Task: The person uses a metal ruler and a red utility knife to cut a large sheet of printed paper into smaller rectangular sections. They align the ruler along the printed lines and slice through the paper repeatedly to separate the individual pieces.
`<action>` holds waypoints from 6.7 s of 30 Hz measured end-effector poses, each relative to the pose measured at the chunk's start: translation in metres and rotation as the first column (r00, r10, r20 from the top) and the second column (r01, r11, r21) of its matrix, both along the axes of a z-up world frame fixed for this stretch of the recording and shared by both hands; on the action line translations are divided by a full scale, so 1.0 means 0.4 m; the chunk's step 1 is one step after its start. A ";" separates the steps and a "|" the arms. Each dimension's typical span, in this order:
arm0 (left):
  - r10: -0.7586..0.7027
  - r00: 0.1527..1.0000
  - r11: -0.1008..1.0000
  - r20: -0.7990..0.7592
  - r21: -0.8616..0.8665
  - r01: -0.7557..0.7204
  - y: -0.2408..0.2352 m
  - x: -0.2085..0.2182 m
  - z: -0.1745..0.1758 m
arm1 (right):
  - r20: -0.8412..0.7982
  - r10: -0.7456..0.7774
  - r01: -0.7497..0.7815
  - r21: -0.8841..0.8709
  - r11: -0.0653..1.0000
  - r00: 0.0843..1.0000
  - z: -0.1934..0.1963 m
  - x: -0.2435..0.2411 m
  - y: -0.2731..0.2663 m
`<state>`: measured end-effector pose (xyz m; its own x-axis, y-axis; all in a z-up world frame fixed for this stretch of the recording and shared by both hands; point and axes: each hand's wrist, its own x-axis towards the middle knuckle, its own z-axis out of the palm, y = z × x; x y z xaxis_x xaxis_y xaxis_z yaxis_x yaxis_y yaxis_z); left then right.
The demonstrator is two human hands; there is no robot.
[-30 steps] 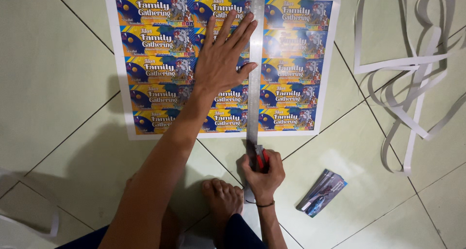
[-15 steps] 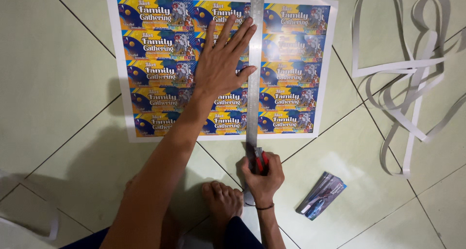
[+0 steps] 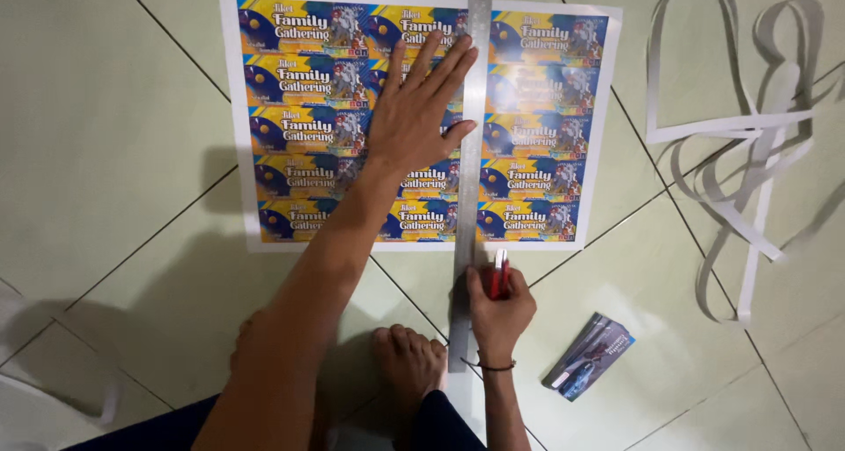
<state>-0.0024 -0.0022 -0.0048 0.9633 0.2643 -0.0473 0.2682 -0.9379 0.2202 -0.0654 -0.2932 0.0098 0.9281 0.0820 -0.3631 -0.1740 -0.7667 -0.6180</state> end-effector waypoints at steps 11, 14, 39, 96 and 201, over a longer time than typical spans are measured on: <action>0.008 0.999 1.000 0.042 -0.016 -0.007 -0.006 -0.007 -0.007 | -0.033 0.114 -0.116 -0.070 0.991 0.993 -0.008 0.024 -0.009; 0.008 0.999 1.000 0.034 -0.009 -0.007 -0.005 -0.001 -0.005 | -0.042 0.100 -0.102 -0.059 0.993 0.994 -0.006 0.028 -0.004; 0.167 0.977 0.984 -0.136 -0.035 -0.173 -0.068 0.097 -0.056 | 0.258 0.579 -0.626 0.172 0.760 0.774 0.100 0.453 0.436; 0.143 0.982 0.970 -0.127 -0.179 -0.165 -0.224 -0.104 0.055 | 0.067 0.647 -0.649 0.124 0.750 0.760 0.163 0.234 0.266; 0.057 0.976 0.994 0.211 -0.105 -0.035 0.288 -0.332 -0.019 | 0.194 0.291 -0.248 -0.219 0.944 0.937 0.098 -0.333 0.316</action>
